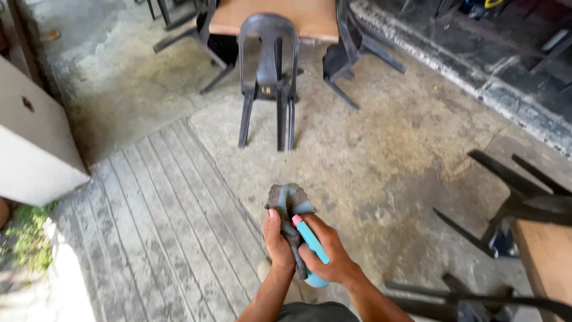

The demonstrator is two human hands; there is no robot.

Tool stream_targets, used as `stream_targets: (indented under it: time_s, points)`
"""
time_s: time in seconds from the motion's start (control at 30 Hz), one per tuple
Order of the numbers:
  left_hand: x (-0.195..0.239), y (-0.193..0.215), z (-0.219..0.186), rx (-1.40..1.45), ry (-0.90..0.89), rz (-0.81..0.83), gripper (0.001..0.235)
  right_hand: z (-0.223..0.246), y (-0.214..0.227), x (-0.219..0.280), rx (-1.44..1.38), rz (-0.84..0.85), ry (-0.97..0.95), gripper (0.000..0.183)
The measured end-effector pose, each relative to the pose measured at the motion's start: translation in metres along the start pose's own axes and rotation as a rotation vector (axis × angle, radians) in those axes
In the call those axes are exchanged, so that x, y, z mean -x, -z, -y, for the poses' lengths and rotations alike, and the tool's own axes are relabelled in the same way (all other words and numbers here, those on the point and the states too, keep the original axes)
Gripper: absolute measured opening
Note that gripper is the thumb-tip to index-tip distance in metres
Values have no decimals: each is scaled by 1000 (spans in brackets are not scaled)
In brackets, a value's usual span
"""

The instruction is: Cleaning and wiping down outdoor bar tables using a spray bottle and a rag.

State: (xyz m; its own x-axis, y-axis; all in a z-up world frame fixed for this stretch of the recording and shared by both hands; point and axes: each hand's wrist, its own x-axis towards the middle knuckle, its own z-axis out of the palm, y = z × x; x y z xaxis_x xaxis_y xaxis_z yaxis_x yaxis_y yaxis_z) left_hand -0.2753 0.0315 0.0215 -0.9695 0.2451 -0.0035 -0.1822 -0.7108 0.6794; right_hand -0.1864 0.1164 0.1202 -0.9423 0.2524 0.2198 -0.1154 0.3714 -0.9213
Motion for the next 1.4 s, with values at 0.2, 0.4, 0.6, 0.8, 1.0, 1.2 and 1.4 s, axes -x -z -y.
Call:
stream_targets:
  time_s: [0.2,0.4,0.6,0.8,1.0,1.2,1.4]
  points:
    - [-133,-2,-67,-56,-115,64,28,3,-41,-145,24,14,223,47]
    - [-238,22,-130,7,-173,-131,31,-9,-109,-275,-57,241,131,46]
    - [-362,94,-146,-61,-383,-255,33,-26,-179,-421,-133,451,177,43]
    - [-513,134,-188,-109,-535,-284,30,-16,-236,-592,-150,586,293,46]
    - [-620,130,-255,-60,-569,-464,29,-22,-304,-715,-176,743,381,48]
    - [-738,229,-279,11,-628,-434,27,-39,-404,-829,-173,845,328,39]
    - [-875,282,-366,-132,-529,-493,28,-40,-504,-956,-107,772,327,45]
